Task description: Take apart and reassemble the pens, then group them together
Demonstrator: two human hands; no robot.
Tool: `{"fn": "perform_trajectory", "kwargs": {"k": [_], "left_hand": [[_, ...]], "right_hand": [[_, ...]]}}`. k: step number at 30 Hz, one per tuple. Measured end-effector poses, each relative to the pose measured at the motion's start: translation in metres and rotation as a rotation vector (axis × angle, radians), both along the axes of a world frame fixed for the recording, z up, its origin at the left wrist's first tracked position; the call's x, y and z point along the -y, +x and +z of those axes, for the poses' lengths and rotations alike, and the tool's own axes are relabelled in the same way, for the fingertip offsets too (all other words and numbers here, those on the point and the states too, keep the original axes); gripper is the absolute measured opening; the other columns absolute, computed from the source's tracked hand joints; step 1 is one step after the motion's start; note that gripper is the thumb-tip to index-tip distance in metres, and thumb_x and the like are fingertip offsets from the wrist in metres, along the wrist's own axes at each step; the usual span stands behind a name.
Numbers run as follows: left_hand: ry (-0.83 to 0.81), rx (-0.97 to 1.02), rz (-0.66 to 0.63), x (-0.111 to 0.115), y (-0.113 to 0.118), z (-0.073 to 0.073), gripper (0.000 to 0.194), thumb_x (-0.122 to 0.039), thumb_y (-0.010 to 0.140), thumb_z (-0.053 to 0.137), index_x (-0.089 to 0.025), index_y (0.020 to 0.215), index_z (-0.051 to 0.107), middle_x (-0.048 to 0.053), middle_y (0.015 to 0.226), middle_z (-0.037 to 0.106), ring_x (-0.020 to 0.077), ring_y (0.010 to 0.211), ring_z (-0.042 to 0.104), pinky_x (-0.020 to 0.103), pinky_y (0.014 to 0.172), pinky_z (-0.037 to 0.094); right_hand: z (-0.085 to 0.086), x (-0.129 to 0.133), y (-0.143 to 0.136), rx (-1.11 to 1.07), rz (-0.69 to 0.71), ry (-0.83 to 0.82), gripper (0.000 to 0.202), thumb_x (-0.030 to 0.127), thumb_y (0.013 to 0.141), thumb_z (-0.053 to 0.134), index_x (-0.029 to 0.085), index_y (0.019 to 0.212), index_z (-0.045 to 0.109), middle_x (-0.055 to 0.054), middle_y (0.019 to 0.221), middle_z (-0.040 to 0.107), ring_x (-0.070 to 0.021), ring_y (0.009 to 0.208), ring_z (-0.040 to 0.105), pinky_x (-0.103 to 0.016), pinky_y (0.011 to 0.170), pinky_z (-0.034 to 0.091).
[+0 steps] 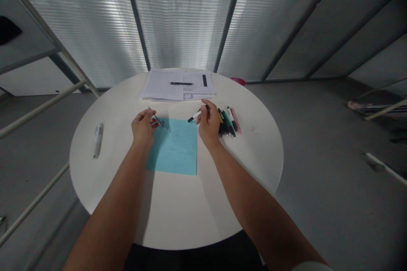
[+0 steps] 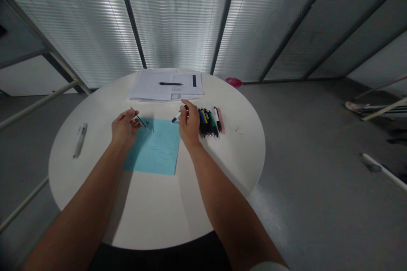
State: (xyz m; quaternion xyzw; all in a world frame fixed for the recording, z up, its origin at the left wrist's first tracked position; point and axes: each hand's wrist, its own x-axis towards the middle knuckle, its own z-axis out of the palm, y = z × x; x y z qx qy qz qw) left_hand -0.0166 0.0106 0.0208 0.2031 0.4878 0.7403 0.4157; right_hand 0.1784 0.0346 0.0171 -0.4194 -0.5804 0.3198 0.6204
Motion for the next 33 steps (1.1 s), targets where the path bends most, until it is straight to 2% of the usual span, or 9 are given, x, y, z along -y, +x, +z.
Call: {"fn": "perform_trajectory", "kwargs": {"k": [5,9,14,19,22,26,33], "left_hand": [[0.005,-0.004,0.006,0.000,0.000,0.000,0.015,-0.022,0.067,0.074,-0.020,0.077,0.063,0.004,0.084,0.064,0.0083,0.055,0.052,0.023,0.049,0.046],[-0.002,-0.010,0.003,-0.001,0.000,-0.001,0.015,-0.022,0.067,0.073,-0.020,0.078,0.064,0.004,0.084,0.064,0.0082,0.055,0.051,0.023,0.049,0.046],[0.015,-0.022,-0.025,-0.002,-0.002,-0.004,0.019,-0.021,0.065,0.074,-0.018,0.083,0.068,0.005,0.086,0.063,0.0084,0.056,0.053,0.024,0.051,0.046],[0.011,-0.049,-0.037,-0.001,0.000,-0.002,0.020,-0.022,0.065,0.074,-0.017,0.083,0.068,0.006,0.087,0.063,0.0084,0.055,0.053,0.025,0.051,0.046],[0.010,-0.057,-0.037,-0.001,0.000,-0.002,0.021,-0.022,0.064,0.075,-0.017,0.083,0.067,0.006,0.087,0.063,0.0086,0.055,0.054,0.026,0.052,0.047],[0.023,-0.058,-0.056,-0.001,0.001,-0.003,0.022,-0.021,0.063,0.075,-0.017,0.082,0.066,0.006,0.086,0.065,0.0101,0.058,0.057,0.026,0.053,0.048],[0.070,0.026,-0.173,0.002,0.007,0.002,0.022,-0.017,0.062,0.076,-0.015,0.079,0.064,0.007,0.085,0.066,0.0132,0.063,0.062,0.029,0.059,0.052]], "right_hand": [[0.000,0.000,-0.003,-0.022,-0.091,0.083,0.035,0.050,0.095,0.041,0.028,0.118,0.054,-0.001,0.091,0.056,-0.0089,0.060,0.052,-0.023,0.055,0.047],[-0.002,-0.004,-0.002,-0.068,-0.147,0.102,0.029,0.048,0.096,0.040,0.026,0.110,0.050,0.001,0.085,0.054,-0.0085,0.060,0.054,-0.023,0.060,0.049],[-0.013,-0.011,-0.005,-0.028,-0.100,0.081,0.019,0.041,0.090,0.053,0.023,0.096,0.049,0.000,0.088,0.054,-0.0109,0.072,0.058,-0.026,0.068,0.050],[-0.018,-0.014,-0.007,0.043,-0.056,0.054,0.013,0.033,0.088,0.054,0.023,0.095,0.050,-0.001,0.089,0.056,-0.0132,0.080,0.056,-0.027,0.073,0.049],[-0.017,-0.014,-0.006,0.140,-0.081,0.099,0.006,0.021,0.084,0.055,0.023,0.089,0.052,-0.002,0.089,0.056,-0.0148,0.083,0.055,-0.029,0.075,0.049],[-0.017,-0.014,-0.004,0.365,-0.057,0.153,0.017,0.006,0.074,0.050,0.022,0.076,0.055,-0.004,0.087,0.055,-0.0179,0.088,0.055,-0.034,0.084,0.048],[-0.024,-0.016,-0.004,0.559,-0.039,0.071,0.026,0.002,0.068,0.048,0.020,0.076,0.064,-0.005,0.086,0.056,-0.0203,0.089,0.055,-0.039,0.088,0.047]]}}
